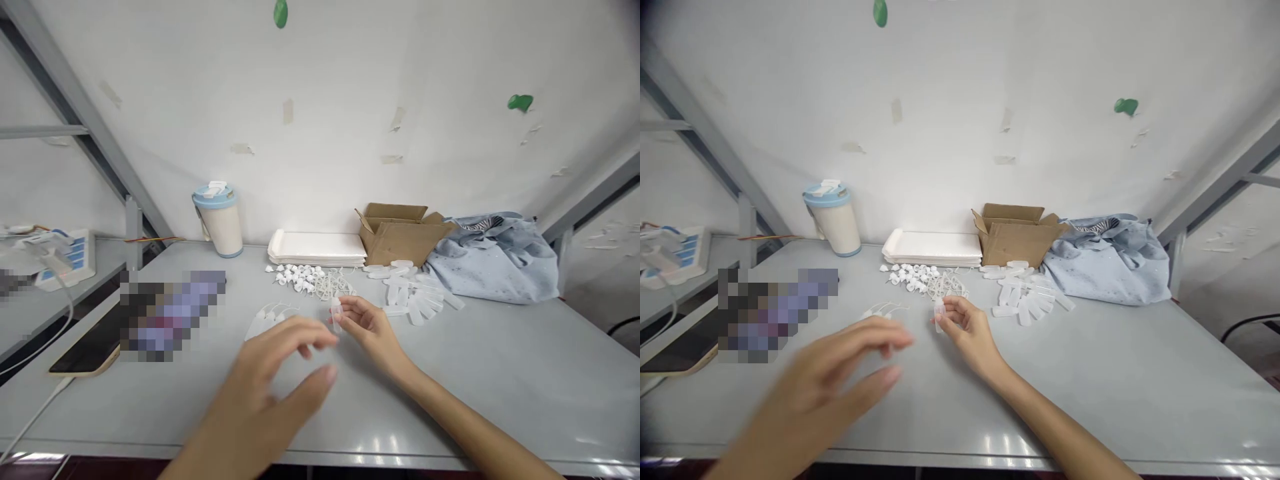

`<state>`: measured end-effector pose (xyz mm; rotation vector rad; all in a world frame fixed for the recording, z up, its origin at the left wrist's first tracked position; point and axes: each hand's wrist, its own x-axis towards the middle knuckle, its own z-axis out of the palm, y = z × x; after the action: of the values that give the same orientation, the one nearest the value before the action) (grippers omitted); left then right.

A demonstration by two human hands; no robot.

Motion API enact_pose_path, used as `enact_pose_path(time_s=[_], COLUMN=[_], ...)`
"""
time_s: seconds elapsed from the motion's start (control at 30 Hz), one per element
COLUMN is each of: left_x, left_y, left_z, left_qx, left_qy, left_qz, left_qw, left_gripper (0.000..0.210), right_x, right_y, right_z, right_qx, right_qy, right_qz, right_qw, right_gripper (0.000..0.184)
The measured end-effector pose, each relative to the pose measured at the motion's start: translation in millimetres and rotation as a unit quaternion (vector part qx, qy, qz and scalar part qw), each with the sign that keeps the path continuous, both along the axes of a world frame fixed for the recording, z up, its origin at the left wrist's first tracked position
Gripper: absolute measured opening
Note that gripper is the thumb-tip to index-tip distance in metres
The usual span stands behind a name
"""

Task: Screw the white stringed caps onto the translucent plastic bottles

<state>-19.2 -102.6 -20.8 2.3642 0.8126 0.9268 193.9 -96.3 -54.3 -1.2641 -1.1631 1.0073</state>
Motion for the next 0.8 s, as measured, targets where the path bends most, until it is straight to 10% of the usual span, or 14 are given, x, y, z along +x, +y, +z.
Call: enact_pose_path(time_s=[0.27, 0.47, 0.8], left_x=[39, 43, 2], left_y=[56, 66, 97], left_z=[-18.7, -24.9, 0.0], left_qx=[0.151, 0.215, 0.047], left_qy=[0.119, 0.093, 0.118], left_qz=[-0.047, -0.068, -0.121], left_qw=[0.98, 0.97, 0.984], left_gripper=[0.051, 0.033, 0.04], right_x=[-13, -14, -13], right_y=[-4, -1, -6], right_z=[-3.6, -1.1, -5.6], right_qx=[-0.007, -0.012, -0.039], right_qy=[0.029, 0.054, -0.02], right_qz=[0.038, 0.028, 0.168], right_qw=[0.999, 0.998, 0.985], right_gripper=[0.023, 0.023, 0.025])
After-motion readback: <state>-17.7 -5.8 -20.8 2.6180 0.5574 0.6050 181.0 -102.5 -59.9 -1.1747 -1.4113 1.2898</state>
